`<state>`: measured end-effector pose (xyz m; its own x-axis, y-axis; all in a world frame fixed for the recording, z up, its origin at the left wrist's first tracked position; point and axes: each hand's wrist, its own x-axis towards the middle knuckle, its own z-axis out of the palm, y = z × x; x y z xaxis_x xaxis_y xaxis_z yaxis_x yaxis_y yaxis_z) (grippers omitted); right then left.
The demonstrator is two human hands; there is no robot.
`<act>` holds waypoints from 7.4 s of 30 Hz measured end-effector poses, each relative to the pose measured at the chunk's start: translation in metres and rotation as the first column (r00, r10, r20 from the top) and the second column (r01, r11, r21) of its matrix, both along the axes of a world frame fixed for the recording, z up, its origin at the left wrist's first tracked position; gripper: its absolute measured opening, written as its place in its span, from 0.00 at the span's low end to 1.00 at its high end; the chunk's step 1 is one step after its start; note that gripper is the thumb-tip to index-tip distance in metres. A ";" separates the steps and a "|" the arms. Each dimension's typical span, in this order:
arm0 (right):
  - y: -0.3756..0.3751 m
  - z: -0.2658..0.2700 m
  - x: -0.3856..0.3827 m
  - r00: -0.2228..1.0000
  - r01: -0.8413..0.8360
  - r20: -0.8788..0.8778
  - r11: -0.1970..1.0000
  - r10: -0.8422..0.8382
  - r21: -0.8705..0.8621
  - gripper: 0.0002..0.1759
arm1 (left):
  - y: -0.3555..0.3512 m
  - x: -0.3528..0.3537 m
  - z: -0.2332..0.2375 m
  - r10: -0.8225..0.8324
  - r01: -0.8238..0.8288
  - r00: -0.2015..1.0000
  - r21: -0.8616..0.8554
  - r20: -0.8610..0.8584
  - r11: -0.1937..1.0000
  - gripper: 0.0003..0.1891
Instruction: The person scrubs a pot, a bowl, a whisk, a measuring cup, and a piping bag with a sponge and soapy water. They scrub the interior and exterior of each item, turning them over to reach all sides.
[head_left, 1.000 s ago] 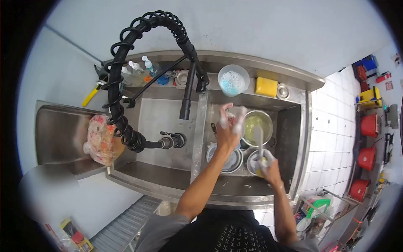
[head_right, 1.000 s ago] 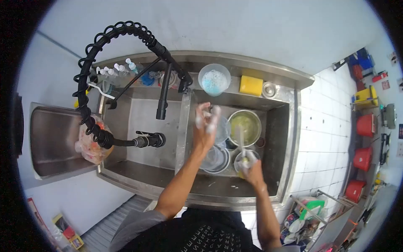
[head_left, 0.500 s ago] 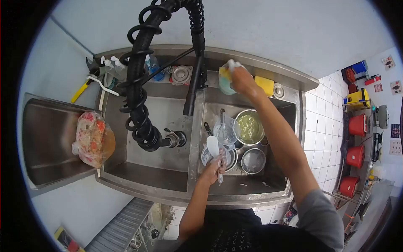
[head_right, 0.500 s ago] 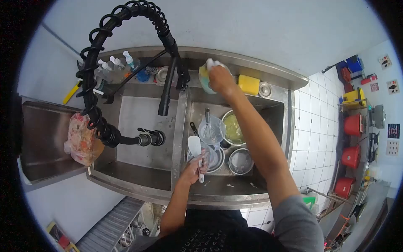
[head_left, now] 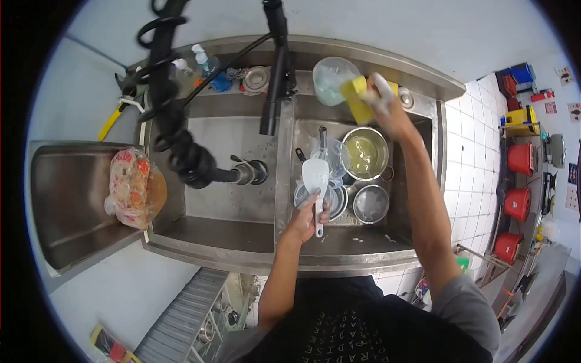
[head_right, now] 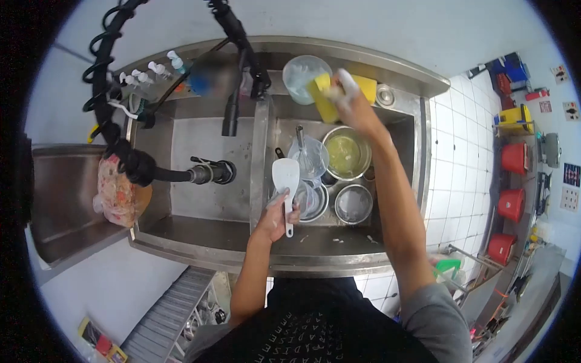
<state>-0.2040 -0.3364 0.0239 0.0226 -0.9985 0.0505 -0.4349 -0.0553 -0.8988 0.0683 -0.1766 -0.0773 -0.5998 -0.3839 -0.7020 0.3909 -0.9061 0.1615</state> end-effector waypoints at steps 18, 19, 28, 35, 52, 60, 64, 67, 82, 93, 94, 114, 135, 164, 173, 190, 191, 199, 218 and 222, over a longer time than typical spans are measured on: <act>0.242 -0.173 0.010 0.754 0.226 -0.599 0.963 -0.270 -0.150 0.07 | 0.051 -0.096 0.002 -0.528 0.533 0.840 -0.009 0.124 0.846 0.48; 0.249 -0.169 0.011 0.823 0.152 -0.522 0.972 -0.225 -0.180 0.07 | 0.052 -0.096 -0.001 -0.524 0.530 0.841 -0.015 0.133 0.848 0.47; 0.258 -0.179 0.019 0.244 0.618 0.647 0.630 -0.723 0.471 0.20 | 0.079 -0.116 -0.068 -0.021 0.656 0.722 -0.675 0.692 0.339 0.35; 0.244 -0.113 0.044 0.414 0.578 0.419 0.589 -0.808 0.565 0.21 | 0.094 -0.126 -0.049 -0.010 0.615 0.744 -0.679 0.668 0.400 0.28; 0.350 -0.251 -0.053 0.575 0.794 -0.466 0.320 -0.673 0.517 0.31 | 0.166 -0.116 -0.118 -0.174 0.823 0.557 -0.568 0.812 -0.011 0.21; 0.368 -0.362 -0.107 0.777 0.513 -0.618 0.450 0.119 0.731 0.24 | 0.056 -0.233 -0.223 -0.028 0.451 0.516 -0.244 0.856 0.858 0.26; 0.353 -0.307 -0.103 0.714 0.627 -0.700 0.446 0.000 0.639 0.30 | 0.036 -0.256 -0.391 -0.153 0.676 0.392 -0.172 0.907 0.717 0.24; 0.342 -0.242 -0.099 0.714 0.698 -0.544 0.396 -0.440 0.596 0.34 | 0.017 -0.260 -0.350 -0.104 0.546 0.319 -0.093 0.942 0.833 0.23; 0.379 -0.083 -0.074 0.756 0.465 0.033 0.572 -0.653 0.676 0.25 | 0.002 -0.285 -0.200 0.794 0.803 0.081 -0.511 0.602 0.306 0.09; 0.405 -0.061 -0.122 0.755 0.534 0.031 0.643 -0.654 0.549 0.24 | 0.009 -0.238 -0.038 0.736 0.815 0.390 -0.579 0.554 0.003 0.09; 0.405 -0.057 -0.125 0.752 0.541 0.038 0.648 -0.658 0.536 0.25 | 0.012 -0.232 -0.023 0.747 0.801 0.407 -0.598 0.525 -0.017 0.08; 0.171 -0.002 -0.108 0.904 0.360 -0.222 0.930 -0.366 -0.070 0.31 | 0.084 -0.065 -0.023 0.442 -0.062 0.581 -0.504 0.684 0.862 0.40; -0.046 0.015 0.010 0.766 -0.266 -0.643 0.904 -0.013 -0.335 0.20 | 0.046 -0.040 0.022 0.460 0.589 0.467 -0.654 0.755 0.476 0.39; 0.307 -0.147 0.003 0.971 -0.228 -0.014 0.939 0.239 0.258 0.22 | 0.116 -0.118 0.060 0.071 0.454 0.576 -0.390 0.815 0.801 0.47; 0.278 -0.129 0.010 0.681 0.233 0.643 0.936 -0.351 0.264 0.18 | 0.141 -0.171 0.088 -0.010 0.428 0.646 -0.351 0.764 0.833 0.46; 0.266 -0.190 -0.062 0.731 -0.610 -0.537 0.755 0.421 -0.239 0.11 | 0.119 -0.129 0.089 0.406 0.863 0.129 -0.304 0.905 0.404 0.32; 0.268 -0.187 -0.060 0.799 -0.516 -0.481 0.823 0.361 -0.239 0.11 | 0.119 -0.132 0.087 0.420 0.854 0.112 -0.303 0.900 0.422 0.31; 0.304 -0.161 -0.016 0.946 -0.323 -0.009 0.943 0.323 -0.074 0.13 | 0.118 -0.118 0.059 0.539 0.796 0.246 -0.486 0.805 0.362 0.26; 0.262 -0.160 -0.017 0.960 -0.185 -0.228 0.980 0.165 -0.068 0.17 | 0.114 -0.127 0.062 0.688 0.772 0.217 -0.553 0.693 0.313 0.25; 0.291 -0.142 0.039 0.925 -0.199 0.294 0.966 0.240 -0.163 0.11 | 0.110 -0.139 0.081 0.706 0.830 0.199 -0.500 0.680 0.247 0.25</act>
<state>-0.1650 -0.0455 -0.1180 0.2030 -0.9547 0.2173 -0.1012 -0.2412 -0.9652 -0.0706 -0.0668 0.0041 -0.0727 -0.9843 0.1610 -0.7583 0.1595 0.6321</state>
